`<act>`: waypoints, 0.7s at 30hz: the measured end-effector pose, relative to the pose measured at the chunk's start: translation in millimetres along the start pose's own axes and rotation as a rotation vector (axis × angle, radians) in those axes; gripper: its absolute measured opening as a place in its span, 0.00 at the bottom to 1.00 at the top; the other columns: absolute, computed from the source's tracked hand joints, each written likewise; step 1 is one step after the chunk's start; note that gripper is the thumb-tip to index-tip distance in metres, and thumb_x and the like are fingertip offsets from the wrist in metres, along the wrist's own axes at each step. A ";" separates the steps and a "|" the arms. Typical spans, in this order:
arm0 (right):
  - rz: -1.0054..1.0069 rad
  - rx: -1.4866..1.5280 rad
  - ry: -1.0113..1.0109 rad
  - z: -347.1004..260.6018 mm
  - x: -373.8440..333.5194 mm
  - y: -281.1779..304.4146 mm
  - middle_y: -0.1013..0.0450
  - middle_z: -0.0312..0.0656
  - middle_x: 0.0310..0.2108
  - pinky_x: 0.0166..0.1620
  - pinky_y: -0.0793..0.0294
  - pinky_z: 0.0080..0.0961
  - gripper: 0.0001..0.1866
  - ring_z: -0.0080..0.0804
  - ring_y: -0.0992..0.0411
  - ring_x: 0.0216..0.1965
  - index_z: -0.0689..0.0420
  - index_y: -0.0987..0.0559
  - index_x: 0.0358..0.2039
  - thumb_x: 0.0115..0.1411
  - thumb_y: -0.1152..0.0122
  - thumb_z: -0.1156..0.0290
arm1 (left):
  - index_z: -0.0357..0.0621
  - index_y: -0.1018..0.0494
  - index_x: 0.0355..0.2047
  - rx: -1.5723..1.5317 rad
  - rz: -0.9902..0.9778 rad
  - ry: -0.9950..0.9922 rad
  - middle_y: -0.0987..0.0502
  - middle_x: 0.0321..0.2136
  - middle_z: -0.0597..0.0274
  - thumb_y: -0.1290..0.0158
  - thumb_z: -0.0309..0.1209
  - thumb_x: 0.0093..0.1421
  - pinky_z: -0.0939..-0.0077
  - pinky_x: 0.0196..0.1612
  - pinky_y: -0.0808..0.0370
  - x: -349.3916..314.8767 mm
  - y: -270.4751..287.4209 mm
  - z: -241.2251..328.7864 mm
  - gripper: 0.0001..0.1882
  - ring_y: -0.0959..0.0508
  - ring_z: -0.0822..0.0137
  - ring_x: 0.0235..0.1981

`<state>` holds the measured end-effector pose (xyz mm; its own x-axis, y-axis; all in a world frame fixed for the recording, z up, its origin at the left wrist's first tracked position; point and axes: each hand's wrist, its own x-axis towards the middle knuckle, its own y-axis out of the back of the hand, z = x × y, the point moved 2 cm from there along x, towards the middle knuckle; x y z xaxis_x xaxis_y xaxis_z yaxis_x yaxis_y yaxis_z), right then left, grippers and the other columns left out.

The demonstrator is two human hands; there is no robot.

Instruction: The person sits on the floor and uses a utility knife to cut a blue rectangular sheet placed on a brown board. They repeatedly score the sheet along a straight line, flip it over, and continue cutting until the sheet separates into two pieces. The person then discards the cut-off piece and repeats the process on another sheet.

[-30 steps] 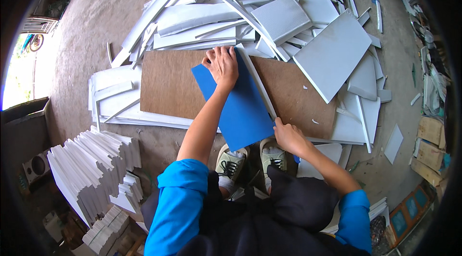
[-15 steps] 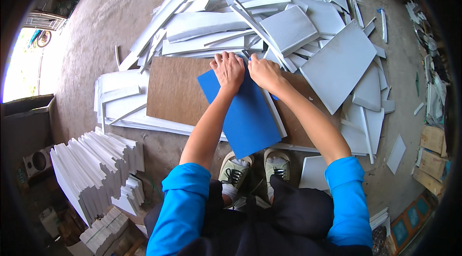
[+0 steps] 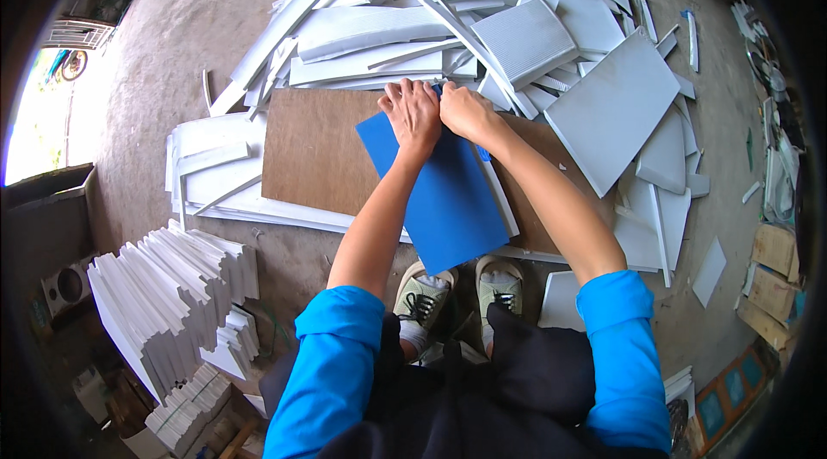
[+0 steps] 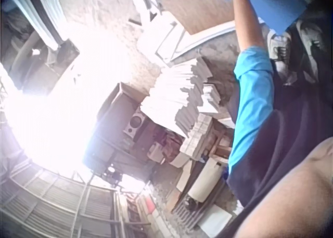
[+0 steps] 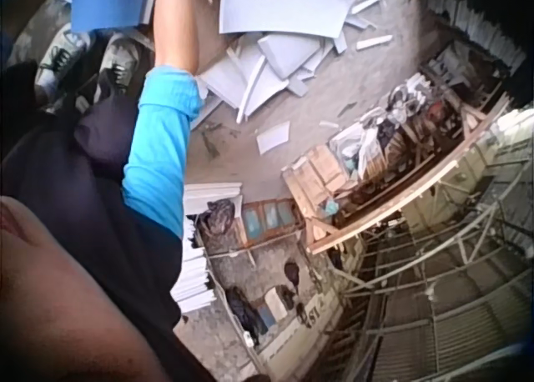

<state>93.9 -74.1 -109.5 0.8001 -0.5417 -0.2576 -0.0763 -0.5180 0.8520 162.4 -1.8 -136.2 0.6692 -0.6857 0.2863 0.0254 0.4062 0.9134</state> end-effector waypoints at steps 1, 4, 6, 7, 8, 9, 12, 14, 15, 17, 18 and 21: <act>-0.004 0.022 0.007 -0.1 -6.9 -0.7 0.29 0.62 0.25 0.35 0.29 0.47 0.15 0.59 0.29 0.31 0.65 0.34 0.34 0.59 0.61 0.65 | 0.39 0.28 0.27 0.018 0.047 -0.003 0.30 0.31 0.56 0.62 0.34 0.59 0.60 0.43 0.44 0.0 -1.6 -3.1 0.15 0.37 0.56 0.39; -0.129 0.062 -0.045 12.1 -60.0 -8.3 0.30 0.63 0.26 0.33 0.31 0.51 0.13 0.62 0.31 0.30 0.63 0.35 0.35 0.60 0.61 0.65 | 0.40 0.27 0.30 0.049 -0.042 0.045 0.30 0.35 0.56 0.65 0.36 0.61 0.58 0.44 0.44 -0.6 -1.5 -8.0 0.17 0.37 0.55 0.41; -0.203 0.042 -0.073 22.3 -116.0 -4.6 0.29 0.60 0.24 0.33 0.29 0.48 0.13 0.57 0.29 0.30 0.65 0.35 0.35 0.60 0.61 0.67 | 0.39 0.27 0.30 0.022 -0.022 0.053 0.30 0.34 0.55 0.65 0.36 0.61 0.58 0.44 0.44 -0.6 -0.8 -2.7 0.17 0.37 0.55 0.41; -0.241 0.050 -0.093 29.2 -144.0 -6.1 0.29 0.61 0.23 0.33 0.29 0.50 0.12 0.59 0.29 0.29 0.65 0.36 0.35 0.60 0.61 0.68 | 0.39 0.27 0.30 0.017 -0.020 0.058 0.30 0.34 0.55 0.65 0.36 0.61 0.58 0.44 0.44 -1.3 -1.1 -1.0 0.17 0.37 0.55 0.41; -0.252 0.102 -0.105 31.4 -168.0 -6.5 0.31 0.63 0.21 0.30 0.32 0.53 0.11 0.63 0.32 0.27 0.65 0.37 0.33 0.60 0.60 0.68 | 0.39 0.27 0.31 0.024 -0.015 0.064 0.30 0.34 0.55 0.65 0.36 0.61 0.58 0.44 0.44 -1.0 0.3 -4.6 0.18 0.37 0.55 0.41; -0.265 0.072 -0.133 34.5 -189.3 -9.3 0.31 0.64 0.20 0.30 0.32 0.53 0.11 0.63 0.32 0.26 0.65 0.37 0.33 0.60 0.60 0.68 | 0.38 0.28 0.31 0.036 0.007 0.057 0.30 0.34 0.55 0.65 0.36 0.61 0.58 0.43 0.44 -1.4 -0.3 -5.9 0.18 0.37 0.55 0.41; -0.359 0.079 -0.220 37.2 -218.7 -6.2 0.30 0.62 0.21 0.33 0.31 0.53 0.11 0.62 0.30 0.28 0.64 0.37 0.33 0.60 0.61 0.67 | 0.39 0.28 0.31 0.066 -0.047 0.085 0.30 0.35 0.55 0.65 0.35 0.61 0.58 0.43 0.44 -1.9 0.0 -5.5 0.17 0.37 0.55 0.41; -0.341 0.065 -0.209 42.4 -221.9 -5.3 0.30 0.61 0.21 0.32 0.30 0.52 0.12 0.61 0.29 0.28 0.64 0.37 0.33 0.60 0.61 0.67 | 0.40 0.27 0.31 0.040 -0.047 0.071 0.29 0.35 0.56 0.65 0.36 0.61 0.58 0.43 0.44 -1.1 -1.7 -1.2 0.17 0.37 0.55 0.41; -0.334 0.058 -0.201 44.3 -222.8 -4.1 0.30 0.61 0.21 0.31 0.30 0.51 0.12 0.61 0.29 0.28 0.64 0.37 0.33 0.60 0.61 0.67 | 0.40 0.27 0.31 0.039 -0.053 0.063 0.29 0.35 0.56 0.65 0.36 0.61 0.57 0.43 0.44 -2.7 -2.1 0.5 0.17 0.36 0.55 0.41; -0.303 0.025 -0.122 44.9 -221.0 3.7 0.30 0.60 0.19 0.29 0.31 0.50 0.11 0.60 0.30 0.26 0.64 0.36 0.33 0.60 0.60 0.67 | 0.41 0.27 0.31 0.039 -0.072 0.057 0.29 0.35 0.56 0.65 0.37 0.60 0.57 0.43 0.43 0.3 -3.6 -2.9 0.17 0.36 0.55 0.41; -0.288 0.007 -0.079 43.8 -218.8 8.7 0.30 0.60 0.19 0.28 0.32 0.50 0.11 0.60 0.30 0.25 0.63 0.36 0.33 0.60 0.60 0.67 | 0.41 0.27 0.29 0.036 -0.053 0.034 0.29 0.34 0.57 0.63 0.37 0.60 0.57 0.42 0.43 1.1 -3.5 -4.2 0.17 0.36 0.55 0.40; -0.157 -0.082 -0.126 29.3 -195.2 40.5 0.29 0.57 0.19 0.28 0.30 0.47 0.13 0.57 0.29 0.24 0.61 0.34 0.32 0.61 0.61 0.64 | 0.42 0.28 0.32 0.027 -0.055 0.000 0.30 0.36 0.58 0.59 0.37 0.59 0.58 0.44 0.44 8.1 1.9 -17.8 0.14 0.36 0.57 0.42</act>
<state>-82.8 -8.7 -38.0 0.7170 -0.5403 -0.4404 0.0959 -0.5494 0.8301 181.1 4.2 -137.2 0.6676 -0.7064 0.2351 0.0421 0.3511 0.9354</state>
